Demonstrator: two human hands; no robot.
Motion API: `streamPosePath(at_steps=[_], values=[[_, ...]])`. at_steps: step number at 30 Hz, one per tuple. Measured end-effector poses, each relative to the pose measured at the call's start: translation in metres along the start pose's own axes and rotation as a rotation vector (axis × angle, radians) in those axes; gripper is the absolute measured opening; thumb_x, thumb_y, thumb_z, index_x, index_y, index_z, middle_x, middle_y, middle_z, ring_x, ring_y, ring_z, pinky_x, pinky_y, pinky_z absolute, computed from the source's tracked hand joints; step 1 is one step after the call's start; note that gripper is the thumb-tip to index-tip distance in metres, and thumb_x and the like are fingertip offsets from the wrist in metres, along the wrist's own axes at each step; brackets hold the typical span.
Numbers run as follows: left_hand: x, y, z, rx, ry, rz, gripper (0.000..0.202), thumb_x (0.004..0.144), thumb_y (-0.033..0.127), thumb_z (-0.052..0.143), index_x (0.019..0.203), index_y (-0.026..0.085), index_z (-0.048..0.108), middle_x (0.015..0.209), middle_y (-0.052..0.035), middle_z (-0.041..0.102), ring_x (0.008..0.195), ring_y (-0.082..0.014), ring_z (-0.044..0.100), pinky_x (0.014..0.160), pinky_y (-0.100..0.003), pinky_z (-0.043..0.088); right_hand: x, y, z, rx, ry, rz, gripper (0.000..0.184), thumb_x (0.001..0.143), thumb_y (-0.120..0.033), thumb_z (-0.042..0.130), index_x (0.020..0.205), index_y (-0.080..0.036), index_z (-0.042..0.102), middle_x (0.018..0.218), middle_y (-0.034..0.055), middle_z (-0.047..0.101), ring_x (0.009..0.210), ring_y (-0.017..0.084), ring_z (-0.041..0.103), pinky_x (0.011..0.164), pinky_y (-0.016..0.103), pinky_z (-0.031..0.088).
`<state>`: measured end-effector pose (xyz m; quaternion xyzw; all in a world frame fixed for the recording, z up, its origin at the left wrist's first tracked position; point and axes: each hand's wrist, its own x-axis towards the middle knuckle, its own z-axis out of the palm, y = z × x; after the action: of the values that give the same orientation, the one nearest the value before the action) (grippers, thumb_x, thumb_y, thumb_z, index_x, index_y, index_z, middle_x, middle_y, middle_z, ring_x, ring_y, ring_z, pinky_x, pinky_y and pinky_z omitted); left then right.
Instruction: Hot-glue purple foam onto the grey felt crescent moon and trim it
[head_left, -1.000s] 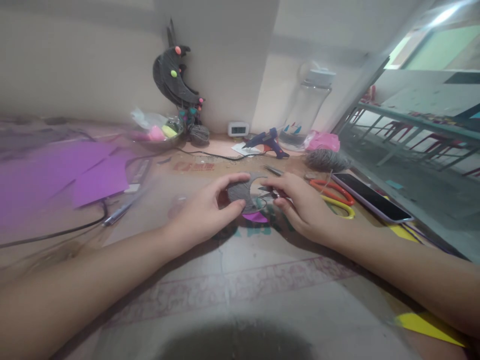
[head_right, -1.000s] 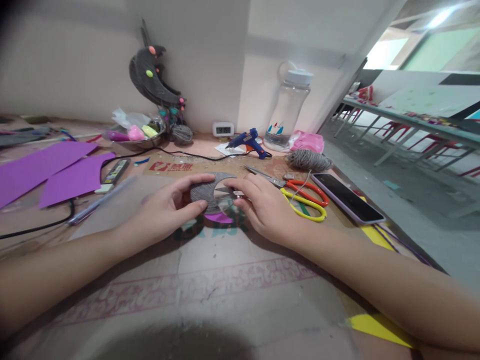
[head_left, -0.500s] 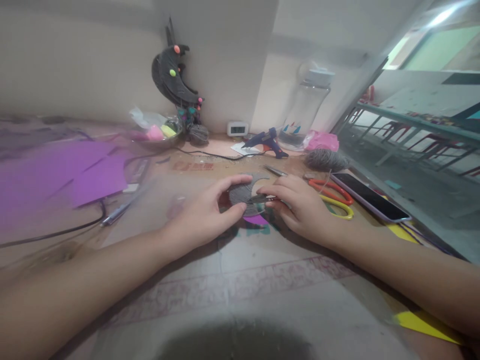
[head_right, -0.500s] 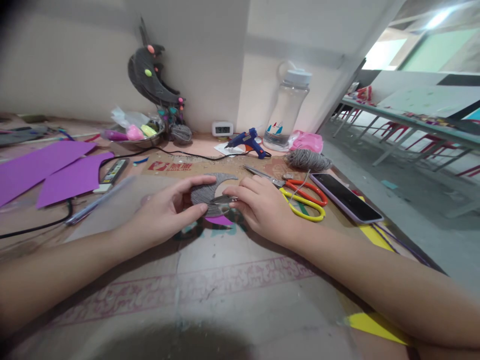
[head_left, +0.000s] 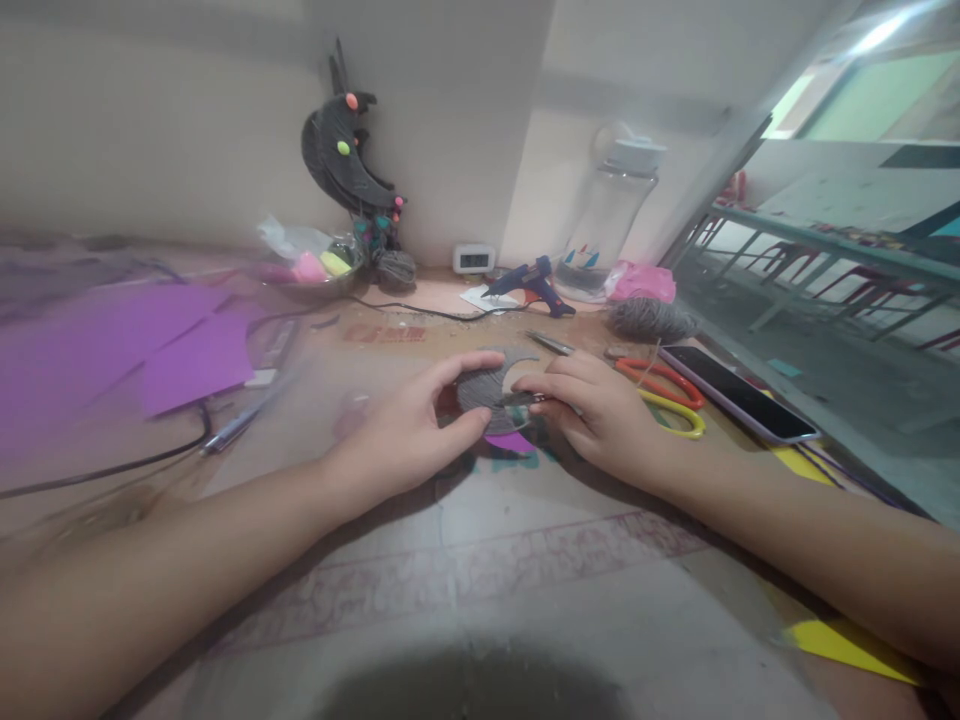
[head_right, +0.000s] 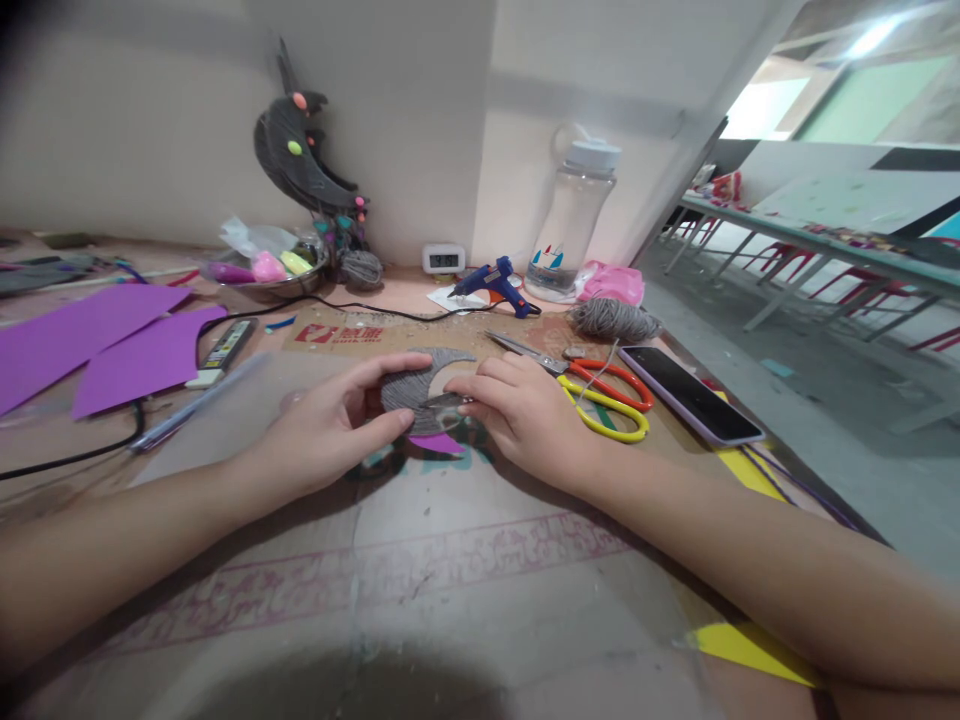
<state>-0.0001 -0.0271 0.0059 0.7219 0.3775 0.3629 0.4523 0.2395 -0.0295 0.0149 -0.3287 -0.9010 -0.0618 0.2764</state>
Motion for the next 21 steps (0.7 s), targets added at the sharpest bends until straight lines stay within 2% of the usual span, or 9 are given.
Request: streamPosePath(at_steps=[7, 15, 21], values=[[0.0015, 0.0035, 0.0025, -0.087, -0.009, -0.039, 0.051, 0.087, 0.026, 0.060, 0.137, 0.024, 0.051, 0.109, -0.0067, 0.069, 0.088, -0.0196, 0.070, 0.076, -0.032, 0.058, -0.0009, 0.0011, -0.0016, 0.067, 0.065, 0.081, 0.024, 0.098, -0.028, 0.052, 0.116, -0.018, 0.063, 0.089, 0.0073, 0.065, 0.082, 0.020, 0.057, 0.075, 0.033, 0.045], [0.0028, 0.0076, 0.0021, -0.139, 0.008, -0.045, 0.049, 0.086, 0.021, 0.059, 0.135, 0.023, 0.050, 0.113, -0.0073, 0.069, 0.094, -0.0217, 0.072, 0.079, -0.032, 0.059, -0.0007, 0.0016, -0.0004, 0.027, 0.041, 0.017, 0.022, 0.098, -0.028, 0.050, 0.113, -0.019, 0.064, 0.088, 0.0076, 0.066, 0.082, 0.021, 0.058, 0.074, 0.035, 0.046], [0.0013, 0.0083, 0.0037, -0.227, -0.049, -0.042, 0.049, 0.088, 0.021, 0.058, 0.136, 0.023, 0.048, 0.113, -0.0073, 0.068, 0.091, -0.0197, 0.072, 0.077, -0.032, 0.061, 0.0010, -0.0007, -0.0011, 0.084, 0.017, 0.011, 0.023, 0.099, -0.029, 0.048, 0.113, -0.019, 0.064, 0.089, 0.0076, 0.066, 0.082, 0.020, 0.059, 0.076, 0.034, 0.047]])
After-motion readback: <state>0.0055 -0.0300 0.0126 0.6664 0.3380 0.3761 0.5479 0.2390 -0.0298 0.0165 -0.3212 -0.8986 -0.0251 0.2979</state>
